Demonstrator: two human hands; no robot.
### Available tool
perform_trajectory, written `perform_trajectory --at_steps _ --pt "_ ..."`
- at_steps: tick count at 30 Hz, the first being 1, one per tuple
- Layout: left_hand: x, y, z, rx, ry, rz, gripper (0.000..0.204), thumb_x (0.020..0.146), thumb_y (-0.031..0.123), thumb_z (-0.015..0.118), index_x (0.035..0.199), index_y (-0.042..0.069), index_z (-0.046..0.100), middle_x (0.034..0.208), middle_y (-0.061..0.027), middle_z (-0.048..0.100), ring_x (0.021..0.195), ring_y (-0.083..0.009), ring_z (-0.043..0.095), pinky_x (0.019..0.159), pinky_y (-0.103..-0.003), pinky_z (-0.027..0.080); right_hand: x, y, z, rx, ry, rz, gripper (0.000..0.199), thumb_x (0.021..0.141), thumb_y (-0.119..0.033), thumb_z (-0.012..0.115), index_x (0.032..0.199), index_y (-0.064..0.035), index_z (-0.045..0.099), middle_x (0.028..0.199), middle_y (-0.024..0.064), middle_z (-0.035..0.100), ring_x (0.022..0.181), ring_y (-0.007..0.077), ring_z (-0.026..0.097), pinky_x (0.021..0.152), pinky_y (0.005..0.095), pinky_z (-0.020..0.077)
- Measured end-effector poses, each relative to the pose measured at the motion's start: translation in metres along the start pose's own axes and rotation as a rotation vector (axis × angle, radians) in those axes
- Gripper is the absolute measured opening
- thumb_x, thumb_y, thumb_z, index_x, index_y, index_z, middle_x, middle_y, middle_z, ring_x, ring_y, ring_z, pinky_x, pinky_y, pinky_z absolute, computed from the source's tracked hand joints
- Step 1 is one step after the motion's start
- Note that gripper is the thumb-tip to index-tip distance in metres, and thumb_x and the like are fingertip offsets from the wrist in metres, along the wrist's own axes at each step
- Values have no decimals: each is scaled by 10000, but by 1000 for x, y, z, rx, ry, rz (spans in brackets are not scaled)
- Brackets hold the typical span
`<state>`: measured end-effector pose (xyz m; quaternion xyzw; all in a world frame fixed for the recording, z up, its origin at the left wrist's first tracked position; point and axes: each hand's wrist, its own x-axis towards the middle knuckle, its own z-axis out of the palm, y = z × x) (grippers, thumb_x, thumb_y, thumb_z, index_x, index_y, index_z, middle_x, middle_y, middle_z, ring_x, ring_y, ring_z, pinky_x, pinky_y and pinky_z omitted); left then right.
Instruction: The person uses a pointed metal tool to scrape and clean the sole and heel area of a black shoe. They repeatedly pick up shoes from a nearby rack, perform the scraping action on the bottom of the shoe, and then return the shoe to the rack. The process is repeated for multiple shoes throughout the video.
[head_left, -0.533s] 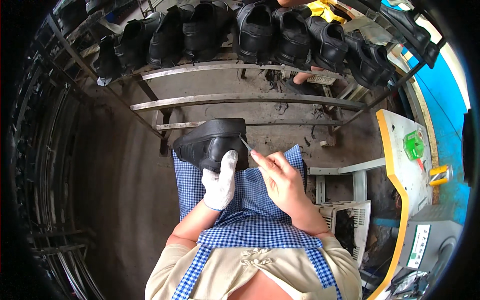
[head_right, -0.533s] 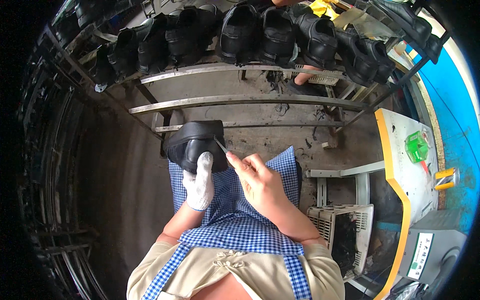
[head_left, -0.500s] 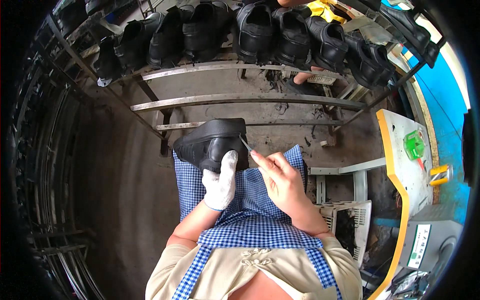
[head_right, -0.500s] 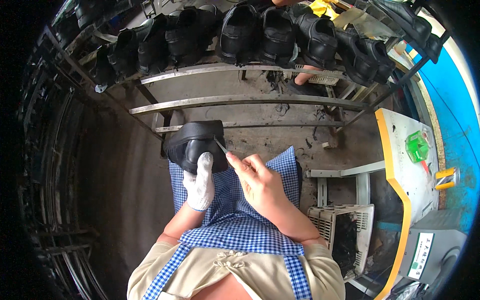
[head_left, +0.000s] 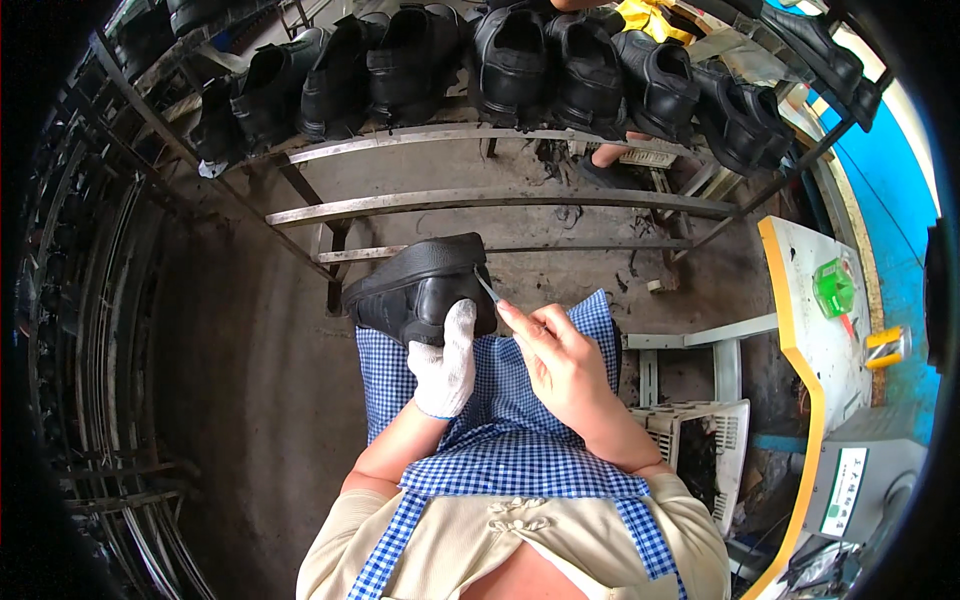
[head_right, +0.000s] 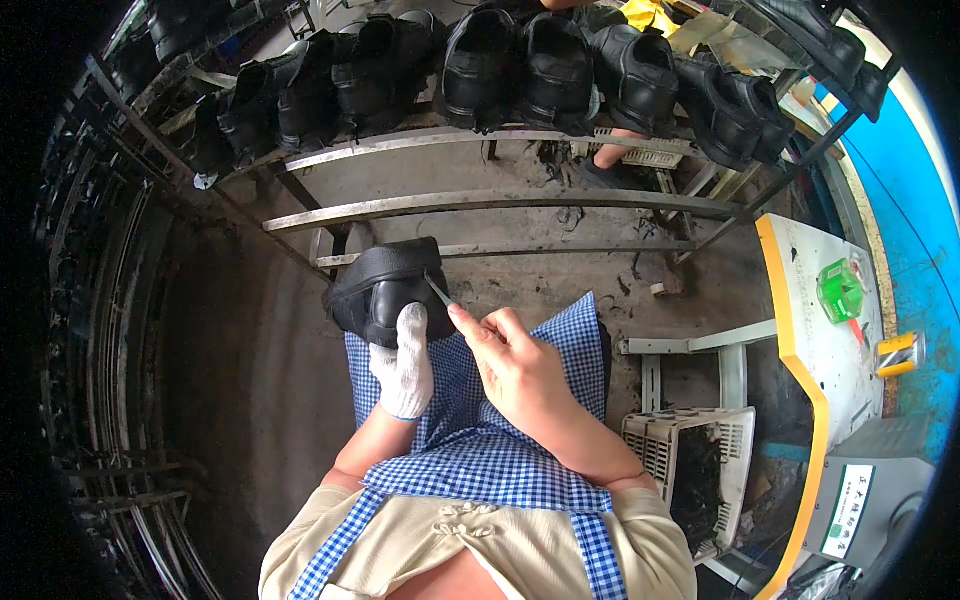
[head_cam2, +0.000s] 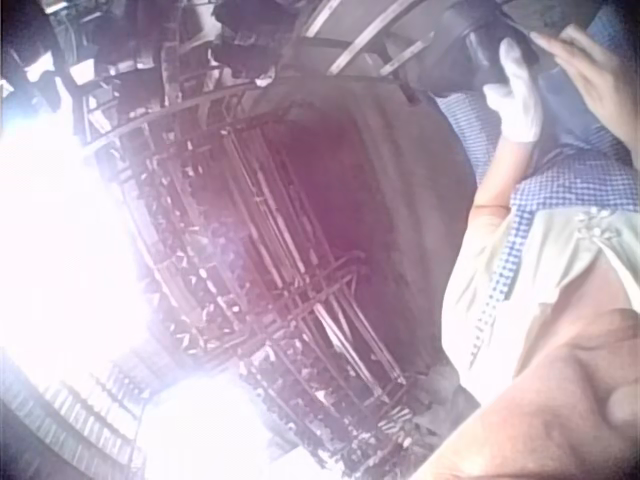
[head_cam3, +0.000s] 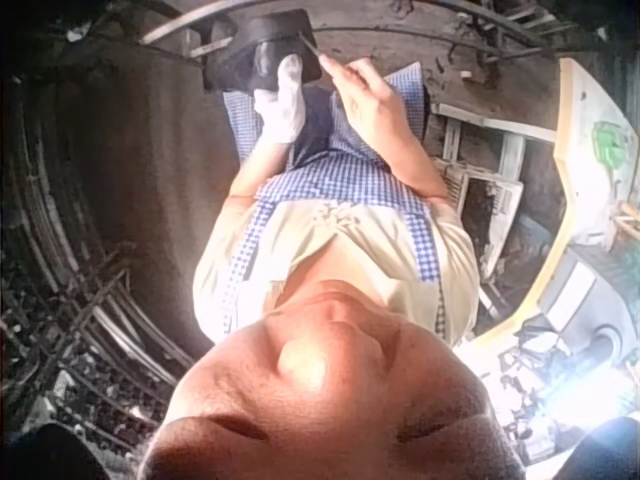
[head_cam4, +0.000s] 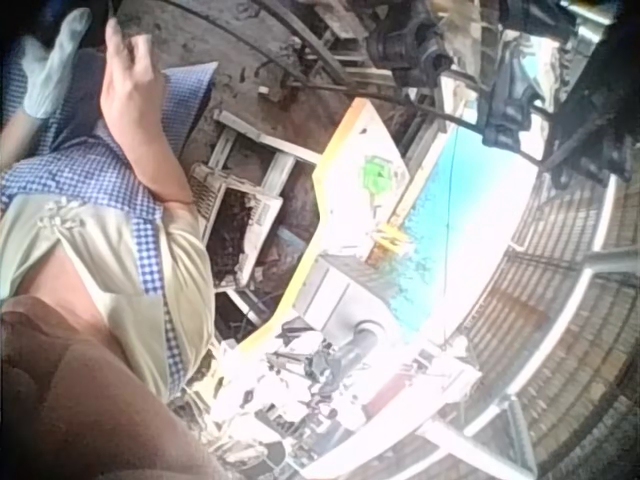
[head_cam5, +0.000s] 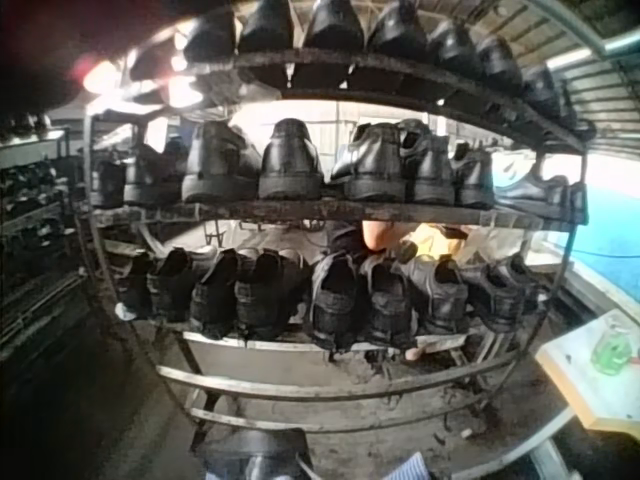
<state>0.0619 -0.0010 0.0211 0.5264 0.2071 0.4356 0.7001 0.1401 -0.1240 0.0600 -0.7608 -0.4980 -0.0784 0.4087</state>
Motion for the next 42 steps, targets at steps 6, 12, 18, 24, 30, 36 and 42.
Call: perform_trajectory --at_steps 6,12,18,24,30,36,42 --pt "-3 4 7 148 -22 33 257 953 67 626 1204 10 626 1145 -76 667 1016 -161 632 898 -306 509 1 4 18 16 55 6 560 845 -9 667 1373 -170 571 853 83 520 618 204 610 523 337 530" --pt "-3 1 10 58 -110 -62 340 942 79 635 1270 8 582 1196 -92 642 1079 -175 609 941 -315 489 16 15 29 49 138 36 588 848 -12 664 1396 -190 549 827 86 502 626 227 601 563 371 530" --pt "-5 8 6 -96 -189 -263 315 982 164 590 1260 18 610 1145 -75 664 1029 -137 614 896 -298 505 33 37 17 351 205 148 394 915 -75 651 1305 -97 599 884 107 619 648 204 597 574 329 491" --pt "3 16 -1 -208 -298 -435 354 979 188 600 1285 16 558 1150 -59 642 1023 -145 616 842 -280 505 38 50 -10 124 90 -194 372 794 -80 763 1160 -124 709 825 38 623 578 155 585 517 254 500" --pt "14 23 -10 -13 -384 -469 330 972 183 604 1258 20 583 1095 -58 657 931 -139 634 774 -262 517 56 50 -38 -369 -44 -726 334 729 -123 682 1053 -50 709 968 35 658 666 126 607 539 264 522" --pt "13 18 -10 -8 -431 -548 322 959 274 641 1144 12 629 926 -22 655 803 -89 584 704 -262 484 58 50 -38 -513 -168 -764 198 762 -125 691 938 -41 657 853 30 606 642 111 605 496 240 498" --pt "12 24 -6 -160 -357 -604 346 954 286 638 1180 26 608 990 -35 653 835 -107 595 716 -257 482 61 60 -41 -146 -218 -385 319 668 -84 762 957 -39 636 828 29 594 577 178 617 494 282 506"
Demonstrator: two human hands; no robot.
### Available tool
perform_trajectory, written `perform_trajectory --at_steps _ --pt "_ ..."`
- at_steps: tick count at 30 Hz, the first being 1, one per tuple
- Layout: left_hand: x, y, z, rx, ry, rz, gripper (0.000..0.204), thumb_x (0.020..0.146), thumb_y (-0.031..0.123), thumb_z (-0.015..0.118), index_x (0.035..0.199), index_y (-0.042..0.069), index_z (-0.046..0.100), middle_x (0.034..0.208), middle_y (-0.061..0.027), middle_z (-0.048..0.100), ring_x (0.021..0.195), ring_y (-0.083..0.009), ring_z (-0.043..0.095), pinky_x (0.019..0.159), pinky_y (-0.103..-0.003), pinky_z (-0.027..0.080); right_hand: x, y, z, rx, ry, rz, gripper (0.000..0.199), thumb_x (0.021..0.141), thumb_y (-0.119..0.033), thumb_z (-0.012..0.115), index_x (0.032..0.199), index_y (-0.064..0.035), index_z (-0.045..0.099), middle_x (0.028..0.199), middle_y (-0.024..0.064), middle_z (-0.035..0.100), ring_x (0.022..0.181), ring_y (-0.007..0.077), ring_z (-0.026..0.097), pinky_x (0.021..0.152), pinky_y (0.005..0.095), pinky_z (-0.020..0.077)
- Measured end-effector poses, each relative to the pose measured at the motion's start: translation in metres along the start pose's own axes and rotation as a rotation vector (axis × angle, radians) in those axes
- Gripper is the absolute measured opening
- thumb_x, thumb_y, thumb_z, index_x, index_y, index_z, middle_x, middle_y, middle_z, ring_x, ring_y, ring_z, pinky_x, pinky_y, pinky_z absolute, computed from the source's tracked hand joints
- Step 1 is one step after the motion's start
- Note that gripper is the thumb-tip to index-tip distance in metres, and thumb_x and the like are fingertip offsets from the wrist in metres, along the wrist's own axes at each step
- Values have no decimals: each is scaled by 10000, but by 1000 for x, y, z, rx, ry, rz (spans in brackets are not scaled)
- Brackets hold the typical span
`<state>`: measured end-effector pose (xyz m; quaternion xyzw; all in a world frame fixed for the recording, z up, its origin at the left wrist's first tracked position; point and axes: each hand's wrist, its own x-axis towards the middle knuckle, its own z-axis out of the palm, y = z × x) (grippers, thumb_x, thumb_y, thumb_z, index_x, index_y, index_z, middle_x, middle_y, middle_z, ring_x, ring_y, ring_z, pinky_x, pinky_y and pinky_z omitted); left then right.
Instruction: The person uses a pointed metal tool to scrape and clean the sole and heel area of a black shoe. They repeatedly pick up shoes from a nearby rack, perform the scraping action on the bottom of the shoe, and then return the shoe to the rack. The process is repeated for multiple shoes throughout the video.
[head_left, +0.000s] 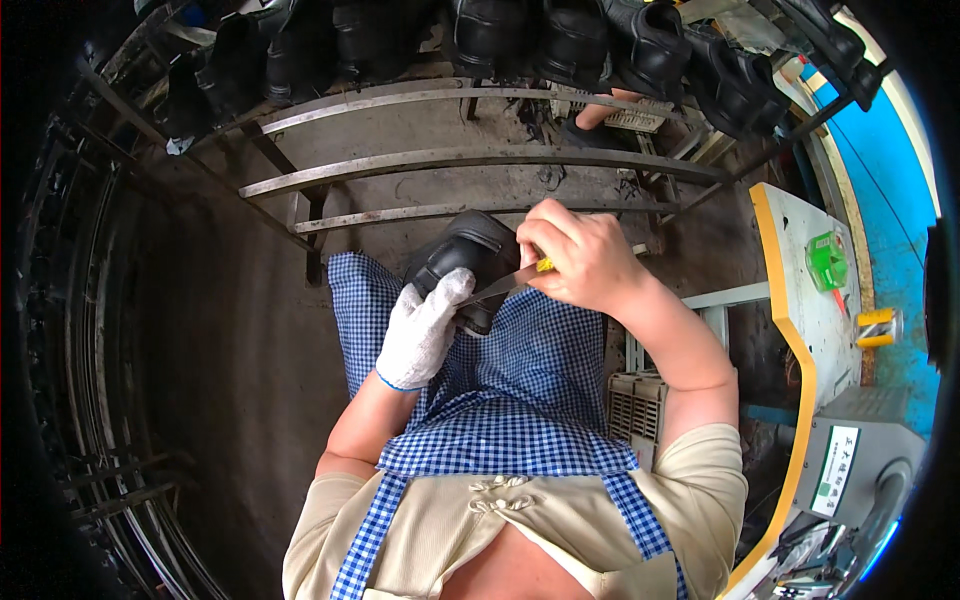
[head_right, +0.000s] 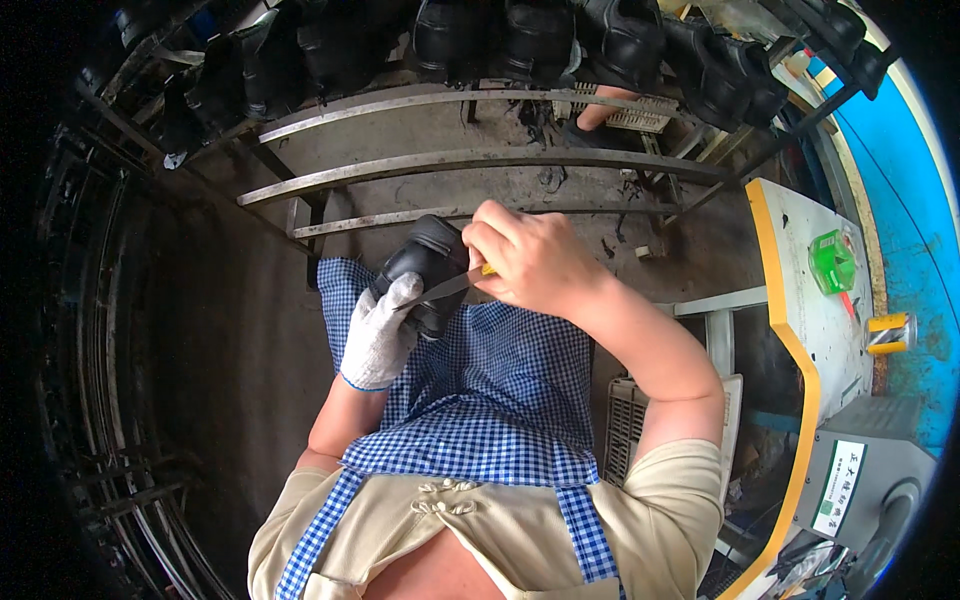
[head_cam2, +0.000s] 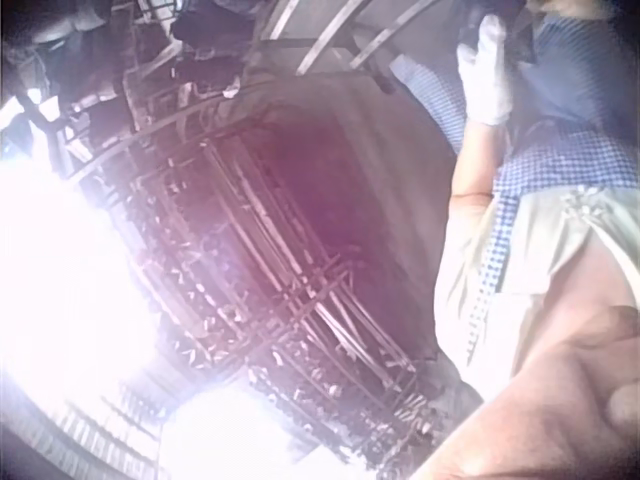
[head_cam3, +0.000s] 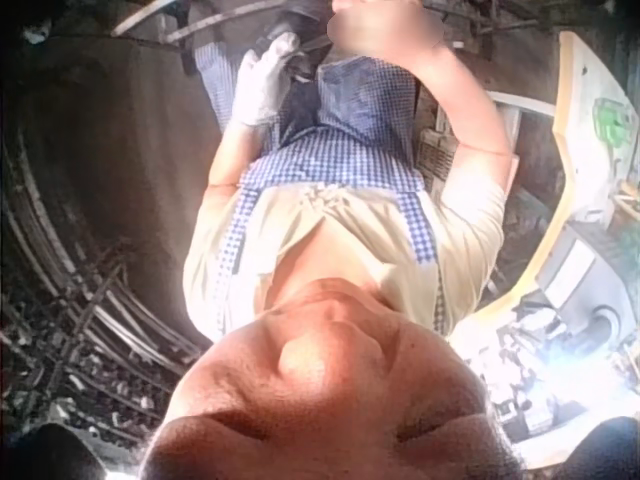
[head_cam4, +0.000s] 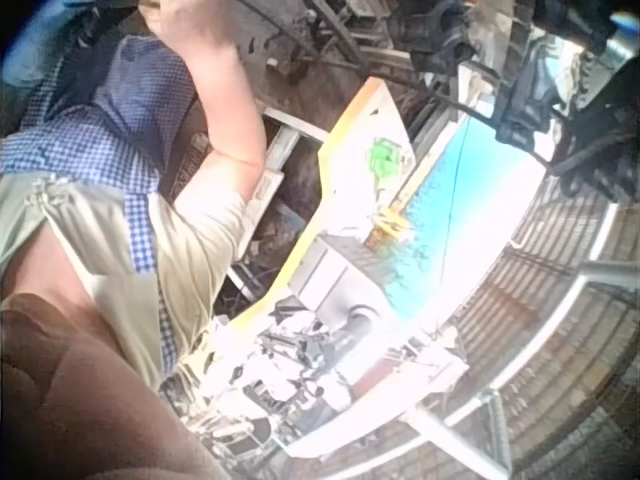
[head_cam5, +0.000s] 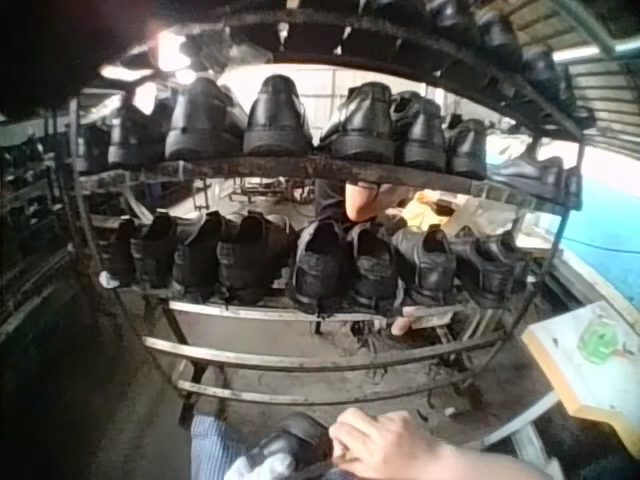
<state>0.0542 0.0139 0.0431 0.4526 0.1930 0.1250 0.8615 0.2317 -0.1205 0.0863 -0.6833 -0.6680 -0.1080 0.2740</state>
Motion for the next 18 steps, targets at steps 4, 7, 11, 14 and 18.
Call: perform_trajectory --at_steps 4,7,11,14,18 --pt "-1 2 -3 56 -24 -10 349 960 252 634 1225 27 600 1059 -39 657 916 -111 597 787 -259 496 -3 -11 1 71 76 -107 288 680 -45 745 946 -54 635 856 30 626 659 165 670 501 290 517" --pt "-3 8 0 143 -50 -29 330 960 205 636 1227 13 607 1068 -42 661 942 -110 597 821 -271 501 -1 -10 -10 -26 -73 -179 254 695 -38 728 936 -41 645 843 36 611 646 162 658 486 291 517" --pt "-3 9 -3 323 -144 9 293 962 186 632 1193 5 630 1028 -41 668 920 -101 595 800 -273 503 6 -22 -25 -219 -219 -283 74 773 -110 635 808 -54 603 750 44 528 590 144 632 479 270 533" --pt "-1 4 -6 378 -193 40 280 964 180 627 1178 0 638 1013 -42 675 901 -95 596 768 -277 507 7 -32 -27 -305 -304 -301 82 781 -108 618 746 -56 566 733 61 511 584 153 632 453 283 533" --pt "-2 5 -3 381 -191 -36 287 965 183 622 1180 -7 640 985 -49 687 862 -91 606 721 -273 508 -1 -28 -13 -293 -337 -167 233 652 -159 726 768 -63 548 764 53 497 586 171 605 491 299 529"
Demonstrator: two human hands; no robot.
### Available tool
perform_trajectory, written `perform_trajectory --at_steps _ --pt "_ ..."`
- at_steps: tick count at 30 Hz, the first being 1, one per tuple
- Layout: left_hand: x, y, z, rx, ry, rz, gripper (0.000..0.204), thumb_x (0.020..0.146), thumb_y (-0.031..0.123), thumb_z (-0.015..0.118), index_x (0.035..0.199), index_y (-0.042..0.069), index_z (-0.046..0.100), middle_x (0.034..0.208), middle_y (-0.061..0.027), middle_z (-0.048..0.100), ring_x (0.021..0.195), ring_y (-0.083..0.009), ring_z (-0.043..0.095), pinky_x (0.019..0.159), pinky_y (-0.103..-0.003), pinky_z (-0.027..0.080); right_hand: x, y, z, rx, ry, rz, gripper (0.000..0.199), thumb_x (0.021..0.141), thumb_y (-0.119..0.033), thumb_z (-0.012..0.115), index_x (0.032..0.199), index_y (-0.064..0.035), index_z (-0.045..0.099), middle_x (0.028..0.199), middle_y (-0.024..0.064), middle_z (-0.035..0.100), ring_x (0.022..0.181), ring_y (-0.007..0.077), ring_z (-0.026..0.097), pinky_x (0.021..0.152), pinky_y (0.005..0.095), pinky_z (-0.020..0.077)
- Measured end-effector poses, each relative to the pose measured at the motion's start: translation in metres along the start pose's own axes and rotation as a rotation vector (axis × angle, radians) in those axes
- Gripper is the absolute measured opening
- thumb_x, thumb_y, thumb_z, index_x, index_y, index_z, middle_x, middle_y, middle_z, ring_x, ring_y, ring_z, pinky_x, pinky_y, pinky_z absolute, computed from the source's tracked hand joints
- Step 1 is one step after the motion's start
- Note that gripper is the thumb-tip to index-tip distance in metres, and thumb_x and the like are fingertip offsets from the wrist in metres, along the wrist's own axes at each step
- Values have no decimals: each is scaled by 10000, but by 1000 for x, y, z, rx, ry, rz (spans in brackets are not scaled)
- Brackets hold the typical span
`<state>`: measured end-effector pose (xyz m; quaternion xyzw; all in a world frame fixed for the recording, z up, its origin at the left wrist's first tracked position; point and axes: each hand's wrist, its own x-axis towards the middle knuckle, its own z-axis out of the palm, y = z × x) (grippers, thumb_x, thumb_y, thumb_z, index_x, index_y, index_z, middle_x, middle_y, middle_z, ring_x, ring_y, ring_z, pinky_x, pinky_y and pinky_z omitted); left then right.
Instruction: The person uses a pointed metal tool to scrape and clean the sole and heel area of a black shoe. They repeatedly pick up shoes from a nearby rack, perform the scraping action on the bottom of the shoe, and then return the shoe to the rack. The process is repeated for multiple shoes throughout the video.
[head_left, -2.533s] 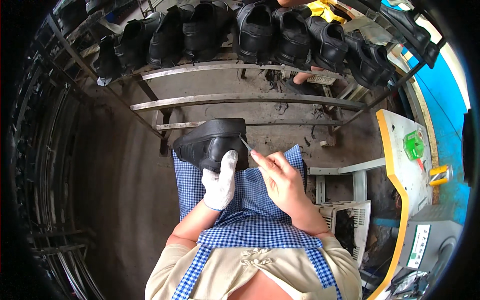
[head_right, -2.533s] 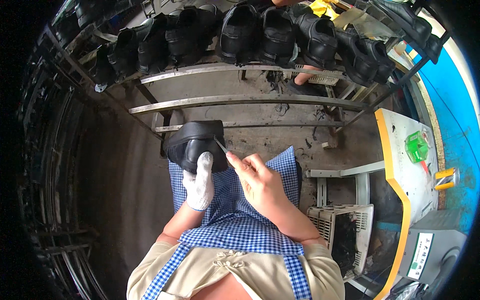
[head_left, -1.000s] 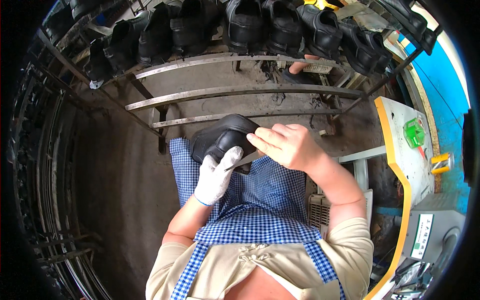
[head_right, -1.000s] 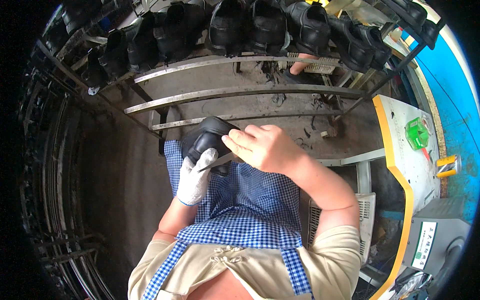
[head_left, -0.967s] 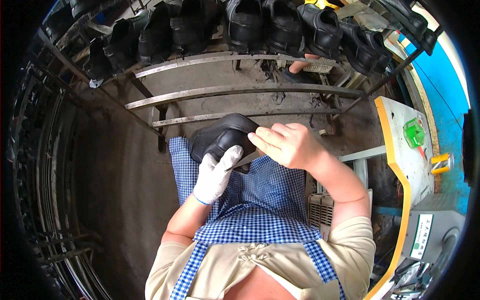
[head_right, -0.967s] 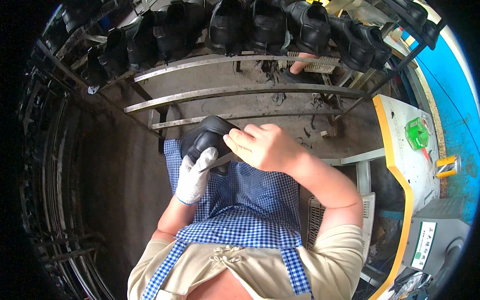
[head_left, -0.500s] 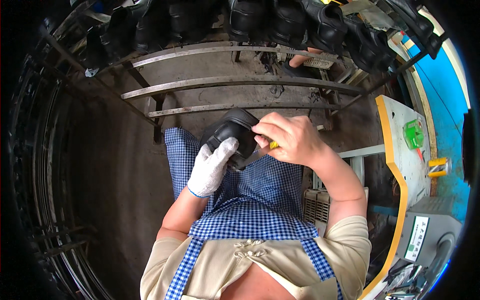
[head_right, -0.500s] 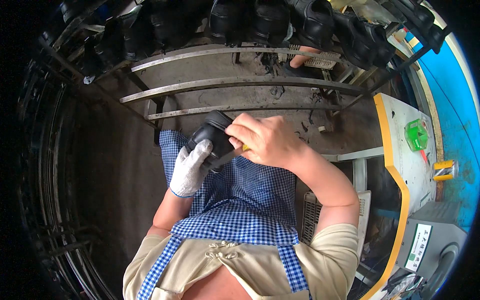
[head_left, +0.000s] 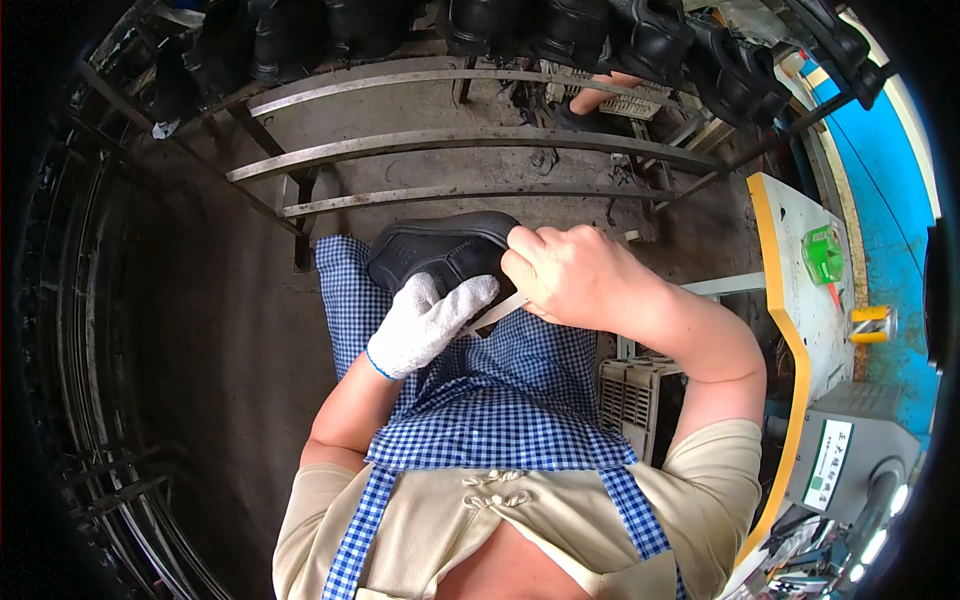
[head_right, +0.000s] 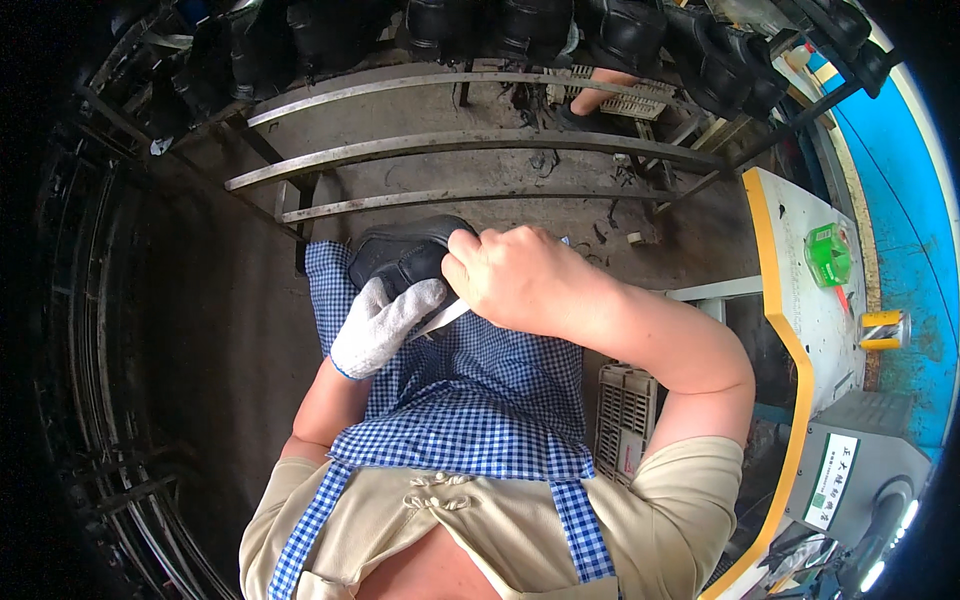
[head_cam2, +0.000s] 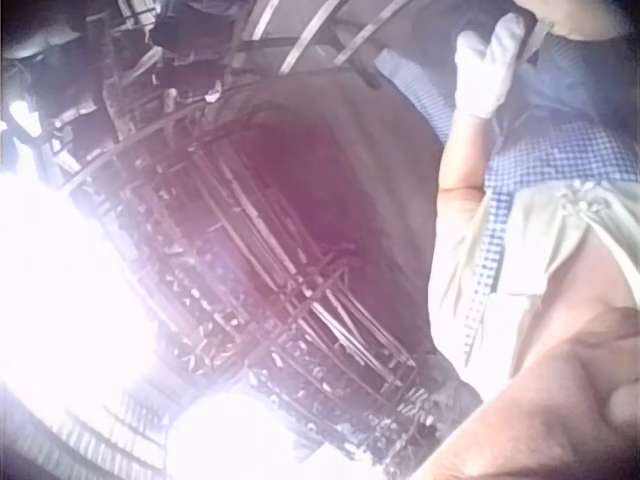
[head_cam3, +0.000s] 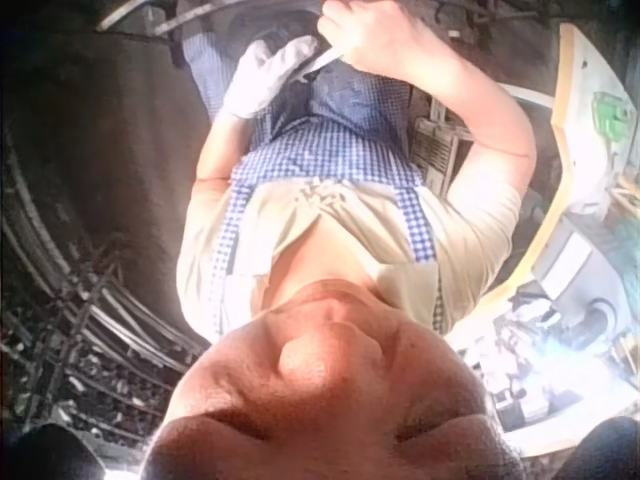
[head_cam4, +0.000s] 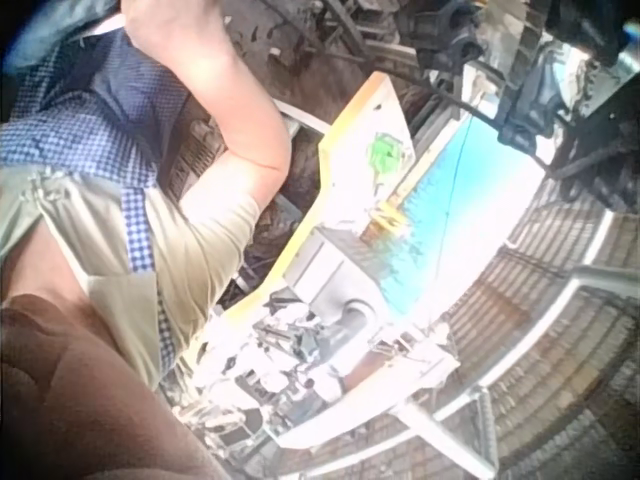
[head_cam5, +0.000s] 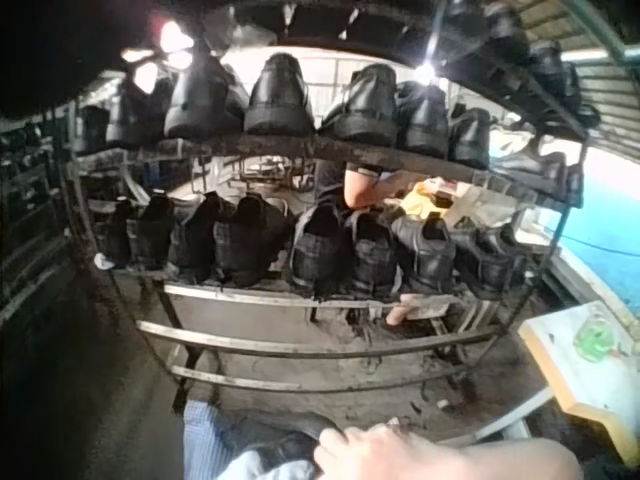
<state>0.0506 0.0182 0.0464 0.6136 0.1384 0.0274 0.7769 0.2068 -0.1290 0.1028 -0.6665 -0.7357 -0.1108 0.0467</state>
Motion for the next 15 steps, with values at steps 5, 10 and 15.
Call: perform_trajectory --at_steps 5,10,15 --pt "-1 5 0 -120 -53 -61 332 948 228 645 1189 -1 645 969 -41 687 840 -82 603 705 -254 500 -2 9 1 191 45 -44 354 633 -231 787 810 -46 542 797 79 535 613 202 636 528 325 543" --pt "0 -9 -5 -247 137 -2 334 931 248 665 1153 0 634 948 -38 673 811 -96 615 700 -252 506 -8 0 8 232 -31 -57 316 650 -210 765 802 -43 543 787 88 542 615 222 636 533 331 534" --pt "3 8 -22 -495 230 54 369 906 232 683 1174 -11 608 964 -77 679 826 -150 655 724 -280 541 -38 -2 43 519 -100 31 243 678 -158 726 810 -38 562 756 110 581 625 254 640 556 349 529"
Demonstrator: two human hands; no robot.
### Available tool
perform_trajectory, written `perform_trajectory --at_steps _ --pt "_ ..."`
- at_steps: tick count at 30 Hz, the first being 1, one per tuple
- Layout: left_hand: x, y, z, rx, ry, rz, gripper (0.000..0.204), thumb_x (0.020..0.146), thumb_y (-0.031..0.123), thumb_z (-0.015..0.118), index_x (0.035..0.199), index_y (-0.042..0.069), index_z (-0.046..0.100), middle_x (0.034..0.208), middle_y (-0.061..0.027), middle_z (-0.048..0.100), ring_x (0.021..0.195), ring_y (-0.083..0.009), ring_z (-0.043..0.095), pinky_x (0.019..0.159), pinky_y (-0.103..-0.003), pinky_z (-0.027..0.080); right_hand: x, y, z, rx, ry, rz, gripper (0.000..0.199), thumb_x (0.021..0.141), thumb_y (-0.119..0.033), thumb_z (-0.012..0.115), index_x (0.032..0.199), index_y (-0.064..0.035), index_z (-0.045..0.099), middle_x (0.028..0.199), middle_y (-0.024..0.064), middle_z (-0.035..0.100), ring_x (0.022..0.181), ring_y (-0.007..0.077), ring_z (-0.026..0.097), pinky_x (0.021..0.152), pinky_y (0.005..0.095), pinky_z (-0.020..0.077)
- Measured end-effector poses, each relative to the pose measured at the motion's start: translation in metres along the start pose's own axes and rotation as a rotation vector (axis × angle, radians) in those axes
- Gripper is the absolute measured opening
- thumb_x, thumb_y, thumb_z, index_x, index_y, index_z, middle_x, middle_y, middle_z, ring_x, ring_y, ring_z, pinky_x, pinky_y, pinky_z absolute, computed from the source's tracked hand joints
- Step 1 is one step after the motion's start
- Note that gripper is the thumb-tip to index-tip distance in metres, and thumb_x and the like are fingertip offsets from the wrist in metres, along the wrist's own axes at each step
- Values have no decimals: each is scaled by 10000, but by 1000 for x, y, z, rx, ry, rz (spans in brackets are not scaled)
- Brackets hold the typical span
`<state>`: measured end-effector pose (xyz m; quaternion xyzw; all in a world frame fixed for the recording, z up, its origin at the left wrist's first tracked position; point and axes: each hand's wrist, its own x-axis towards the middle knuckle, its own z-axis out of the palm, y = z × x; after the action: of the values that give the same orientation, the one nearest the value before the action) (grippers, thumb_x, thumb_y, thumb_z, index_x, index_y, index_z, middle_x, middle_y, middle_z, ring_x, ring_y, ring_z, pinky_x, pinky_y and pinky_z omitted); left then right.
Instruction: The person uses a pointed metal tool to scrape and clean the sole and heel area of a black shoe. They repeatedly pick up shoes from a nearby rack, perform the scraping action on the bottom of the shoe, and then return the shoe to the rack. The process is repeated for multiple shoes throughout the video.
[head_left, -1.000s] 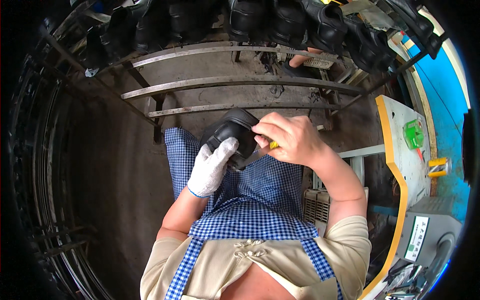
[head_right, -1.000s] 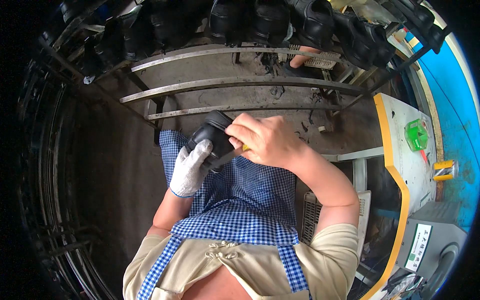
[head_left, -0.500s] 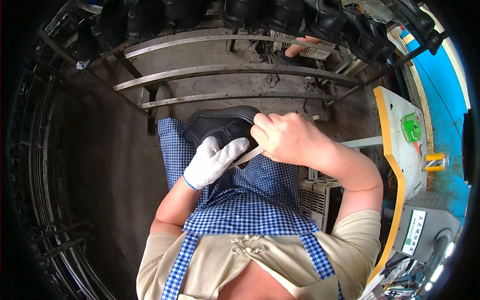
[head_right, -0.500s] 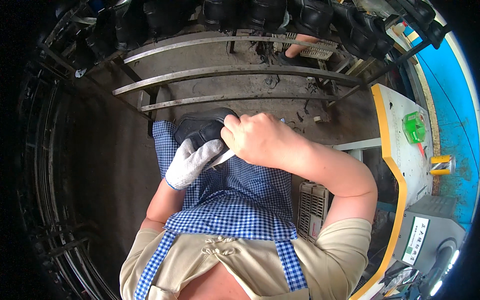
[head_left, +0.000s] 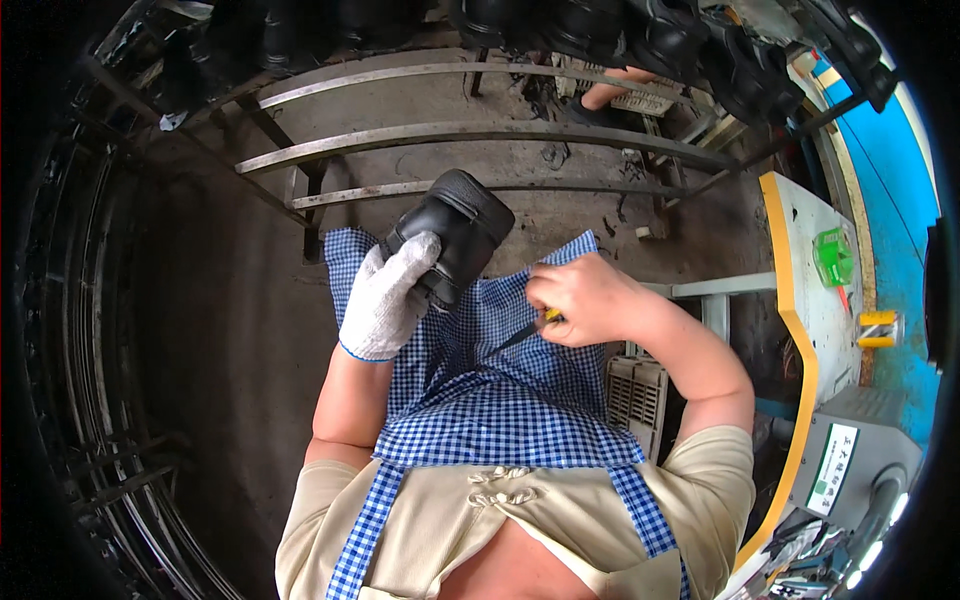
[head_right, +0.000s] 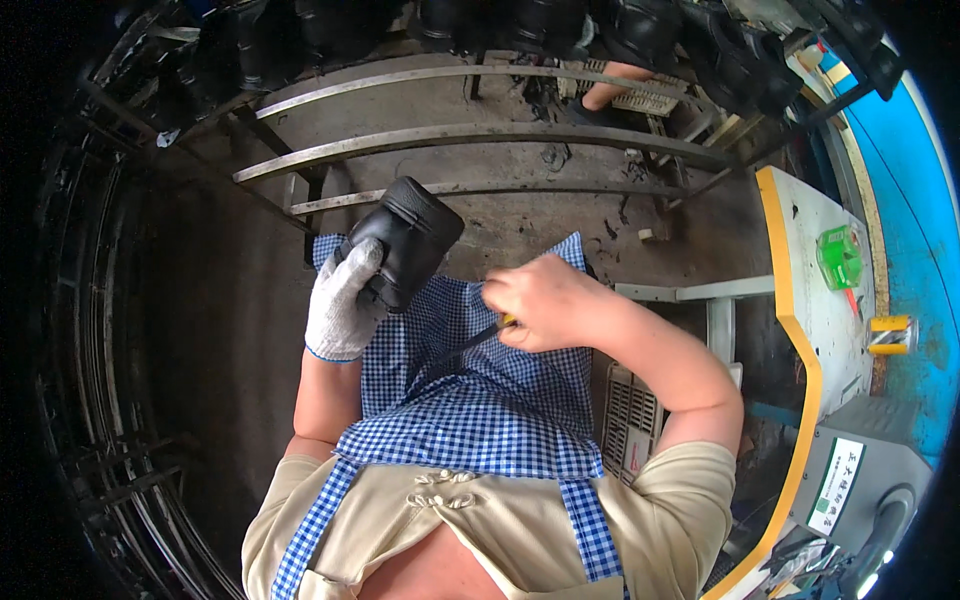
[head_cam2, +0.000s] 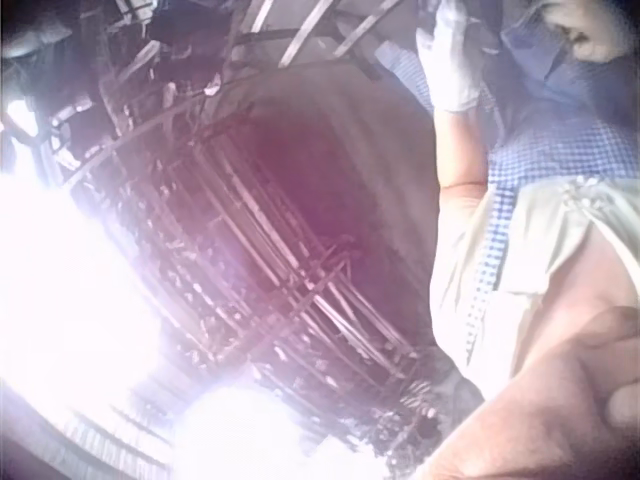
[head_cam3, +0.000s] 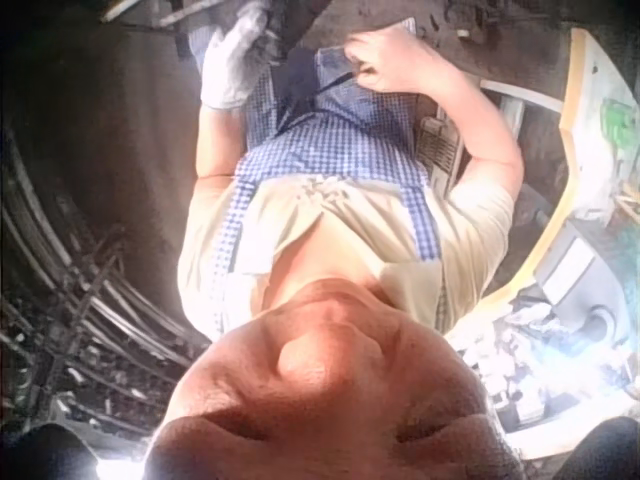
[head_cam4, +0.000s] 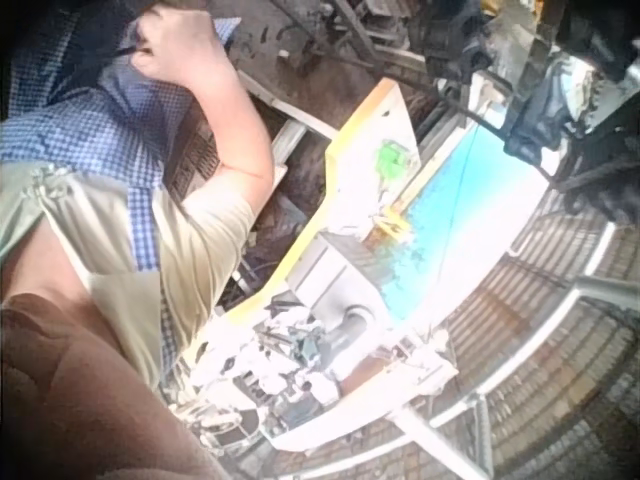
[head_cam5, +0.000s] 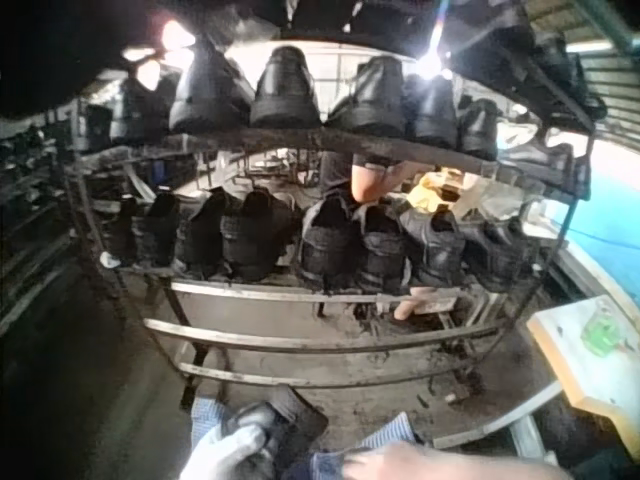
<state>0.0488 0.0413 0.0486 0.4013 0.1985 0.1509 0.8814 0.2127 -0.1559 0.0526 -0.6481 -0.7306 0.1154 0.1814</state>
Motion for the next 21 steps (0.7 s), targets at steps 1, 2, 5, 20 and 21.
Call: perform_trajectory --at_steps 1,2,5,20,21 --pt "-1 2 2 -22 -9 5 371 903 230 687 1174 -13 609 971 -78 679 829 -151 654 723 -283 540 -3 6 4 150 98 49 202 748 -148 723 803 -42 560 743 81 621 604 192 625 524 327 494" --pt "-1 4 4 -43 -21 9 374 901 228 690 1173 -15 610 978 -80 679 831 -153 653 721 -286 540 -6 13 8 314 192 165 199 784 -161 719 807 -45 558 737 68 623 605 165 613 519 308 481" --pt "-4 2 4 203 -79 26 365 899 244 695 1145 -18 629 969 -80 682 828 -158 649 709 -298 537 -14 32 34 931 541 388 257 919 -257 696 860 -54 551 716 -3 613 632 59 559 527 223 435" --pt "-36 27 -8 677 -130 641 559 876 258 724 1336 1 539 1299 -191 576 1184 -305 585 1005 -391 465 -11 16 149 2017 409 331 698 917 -389 647 1440 4 406 1375 134 551 1227 242 564 1027 379 468" --pt "-22 24 -16 733 104 759 619 872 241 730 1385 2 479 1358 -183 527 1251 -291 521 1046 -396 424 -5 14 148 2016 380 307 687 923 -393 637 1438 2 411 1375 130 553 1230 241 561 1032 375 464"
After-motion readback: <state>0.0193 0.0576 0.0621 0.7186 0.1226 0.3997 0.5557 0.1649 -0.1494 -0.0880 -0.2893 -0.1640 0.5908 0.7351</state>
